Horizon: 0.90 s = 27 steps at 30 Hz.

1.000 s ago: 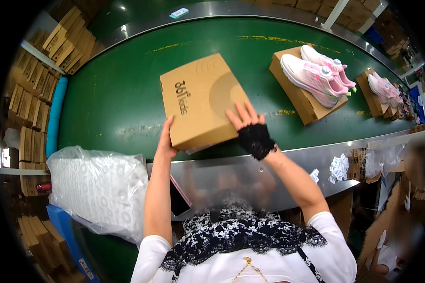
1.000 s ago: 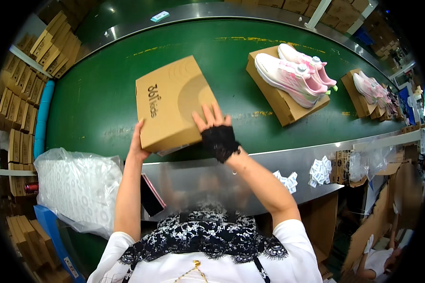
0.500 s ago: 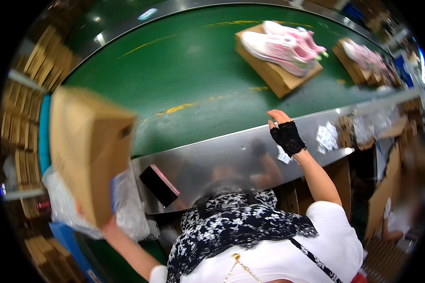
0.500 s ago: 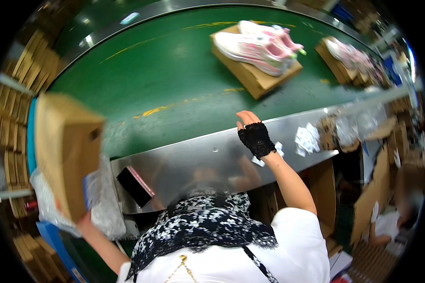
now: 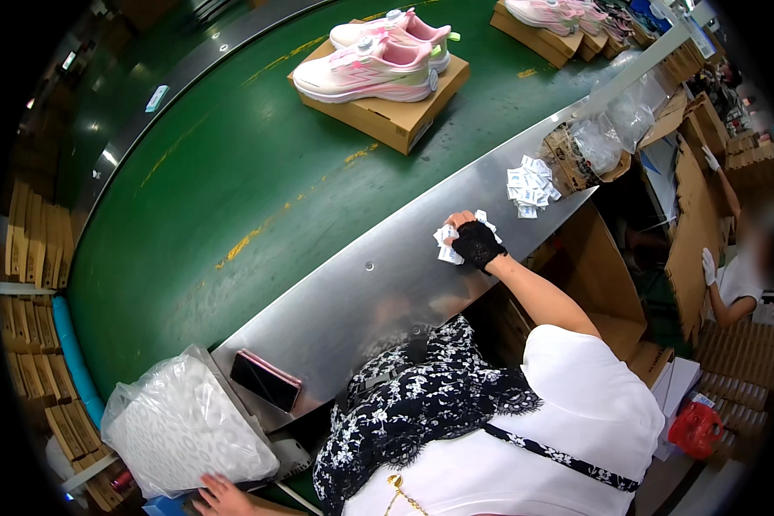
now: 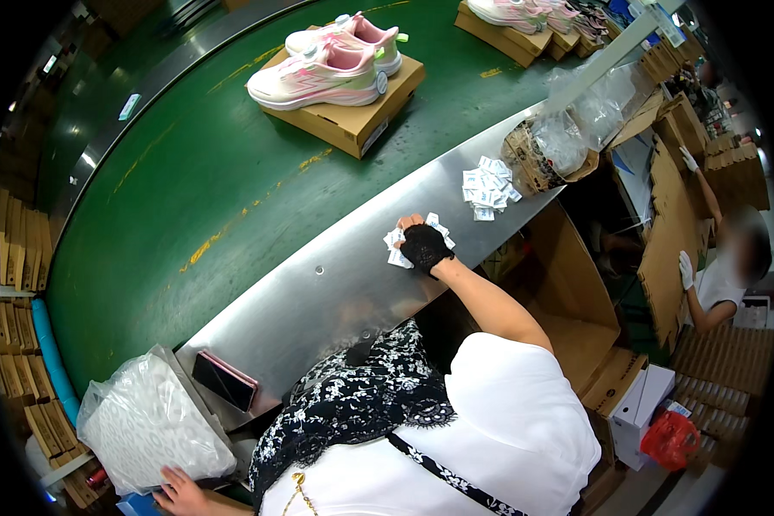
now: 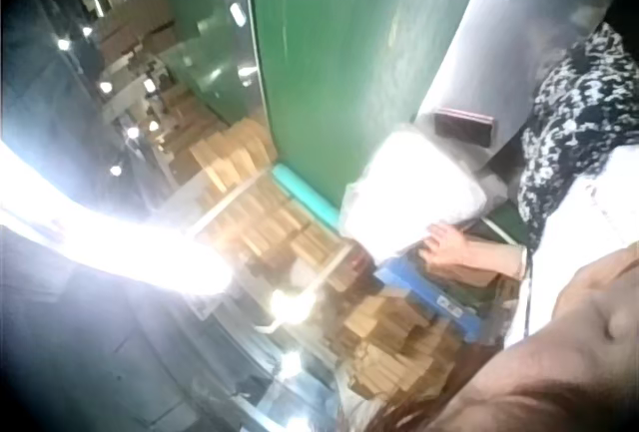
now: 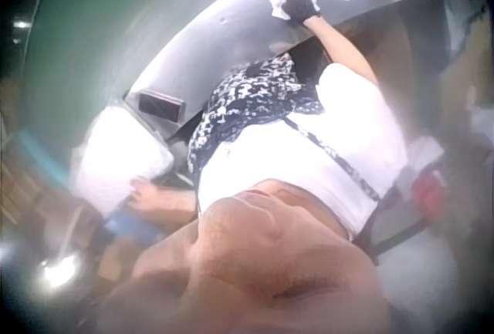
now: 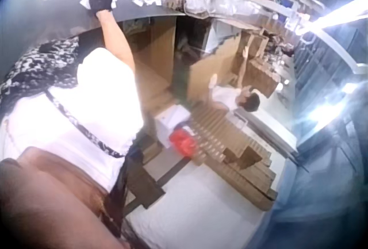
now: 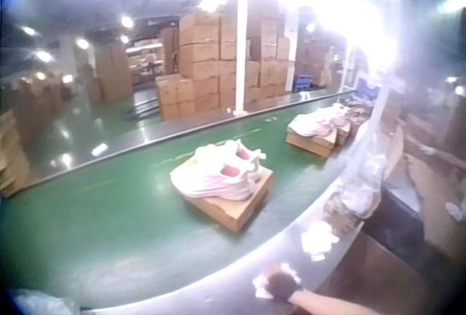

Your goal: The person packs shoes by placing them into boxes with tissue paper, closing the boxes, and moving them aside.

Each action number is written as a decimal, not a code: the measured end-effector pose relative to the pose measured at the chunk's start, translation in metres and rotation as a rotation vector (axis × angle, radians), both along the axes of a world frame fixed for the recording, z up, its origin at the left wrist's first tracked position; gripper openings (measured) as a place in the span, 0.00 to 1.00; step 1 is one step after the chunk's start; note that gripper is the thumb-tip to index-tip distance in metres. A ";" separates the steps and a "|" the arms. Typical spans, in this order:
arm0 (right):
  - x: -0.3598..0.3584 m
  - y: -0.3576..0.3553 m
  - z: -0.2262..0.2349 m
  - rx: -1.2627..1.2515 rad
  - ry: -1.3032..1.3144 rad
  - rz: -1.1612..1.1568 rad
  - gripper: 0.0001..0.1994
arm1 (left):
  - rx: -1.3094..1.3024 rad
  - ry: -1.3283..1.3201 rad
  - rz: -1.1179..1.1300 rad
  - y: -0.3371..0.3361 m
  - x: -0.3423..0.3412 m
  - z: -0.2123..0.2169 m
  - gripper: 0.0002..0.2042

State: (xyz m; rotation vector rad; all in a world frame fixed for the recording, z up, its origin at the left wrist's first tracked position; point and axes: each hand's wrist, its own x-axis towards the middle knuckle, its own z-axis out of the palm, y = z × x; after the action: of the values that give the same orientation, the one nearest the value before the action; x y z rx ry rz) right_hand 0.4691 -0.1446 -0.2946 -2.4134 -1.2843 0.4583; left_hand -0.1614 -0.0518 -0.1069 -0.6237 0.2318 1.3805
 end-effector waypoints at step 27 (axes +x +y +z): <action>0.081 0.189 0.011 0.667 1.178 -0.784 0.20 | 0.526 1.359 -1.175 0.058 0.346 -0.093 0.10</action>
State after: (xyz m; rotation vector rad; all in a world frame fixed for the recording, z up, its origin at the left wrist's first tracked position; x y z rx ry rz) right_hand 0.5498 0.0440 -0.2838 -1.4025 0.0625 0.8235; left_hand 0.1841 0.0061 -0.2001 0.9058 1.0604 0.4272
